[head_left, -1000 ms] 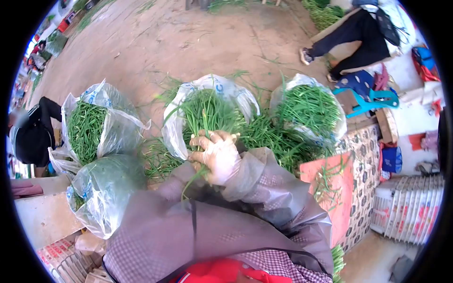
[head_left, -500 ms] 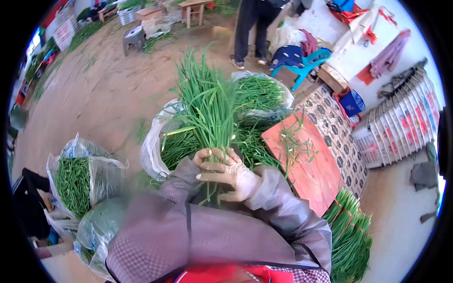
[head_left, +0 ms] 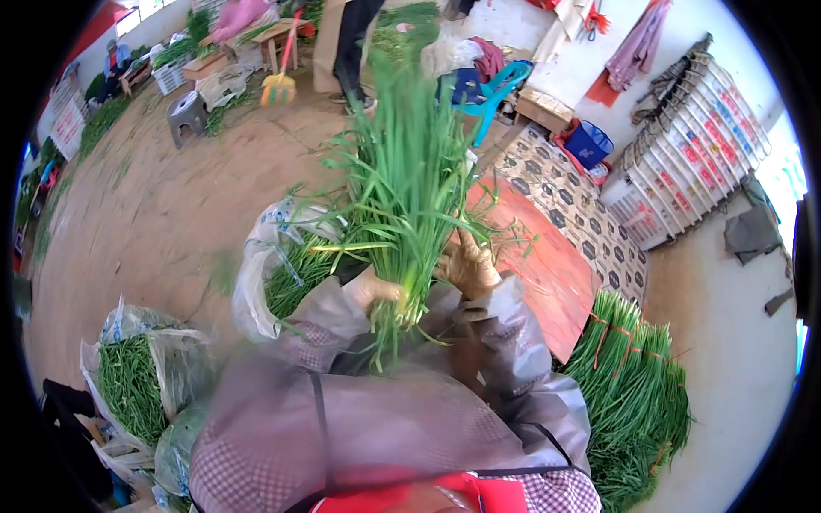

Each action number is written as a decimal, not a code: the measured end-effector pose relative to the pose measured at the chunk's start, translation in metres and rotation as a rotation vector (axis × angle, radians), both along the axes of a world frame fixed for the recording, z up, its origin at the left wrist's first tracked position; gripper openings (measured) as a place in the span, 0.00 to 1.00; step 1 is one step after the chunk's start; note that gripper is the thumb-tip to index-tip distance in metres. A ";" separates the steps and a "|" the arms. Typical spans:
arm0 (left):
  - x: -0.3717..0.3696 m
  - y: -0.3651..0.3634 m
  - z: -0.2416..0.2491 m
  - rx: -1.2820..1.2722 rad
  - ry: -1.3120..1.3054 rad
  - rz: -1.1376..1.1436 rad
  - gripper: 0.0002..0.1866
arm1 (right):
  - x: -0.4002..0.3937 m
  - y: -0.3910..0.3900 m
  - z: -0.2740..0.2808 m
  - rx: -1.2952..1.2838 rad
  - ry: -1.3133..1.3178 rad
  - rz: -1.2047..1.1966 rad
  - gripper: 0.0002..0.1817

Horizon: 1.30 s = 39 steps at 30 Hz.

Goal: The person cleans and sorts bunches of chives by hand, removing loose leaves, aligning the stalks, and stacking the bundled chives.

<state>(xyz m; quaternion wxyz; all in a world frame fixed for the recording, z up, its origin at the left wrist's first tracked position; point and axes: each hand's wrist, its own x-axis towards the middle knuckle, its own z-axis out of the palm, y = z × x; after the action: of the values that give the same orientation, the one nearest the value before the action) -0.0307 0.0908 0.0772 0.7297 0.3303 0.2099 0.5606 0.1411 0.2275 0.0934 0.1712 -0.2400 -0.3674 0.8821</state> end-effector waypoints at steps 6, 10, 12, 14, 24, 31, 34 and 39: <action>0.020 0.009 0.000 -0.147 0.352 0.160 0.32 | 0.020 0.016 -0.053 0.304 0.382 -0.161 0.42; 0.027 0.015 -0.019 0.005 0.635 0.218 0.42 | 0.029 0.015 -0.073 0.483 0.077 -0.255 0.23; 0.028 0.019 -0.035 -0.028 1.163 0.231 0.45 | 0.026 -0.007 -0.040 0.375 0.087 -0.252 0.22; 0.038 0.016 -0.019 -0.070 1.502 0.239 0.47 | 0.028 -0.018 -0.011 0.208 0.201 -0.226 0.27; 0.048 0.017 -0.013 0.166 1.564 0.044 0.38 | 0.040 0.003 -0.039 -0.091 0.326 -0.013 0.26; -0.014 0.028 0.044 0.192 1.147 0.095 0.51 | 0.043 0.002 -0.031 -0.021 0.343 -0.011 0.30; -0.014 0.056 0.038 0.103 0.544 0.152 0.50 | 0.035 0.007 -0.026 0.166 0.336 -0.122 0.33; 0.052 0.106 0.093 0.418 0.985 0.466 0.37 | 0.025 0.023 0.032 0.612 0.546 -0.397 0.37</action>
<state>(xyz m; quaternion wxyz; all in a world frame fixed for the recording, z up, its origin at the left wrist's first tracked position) 0.0218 0.1971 0.1705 0.3228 0.6342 0.4765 0.5163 0.1658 0.2505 0.1254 0.4908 -0.0029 -0.4995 0.7139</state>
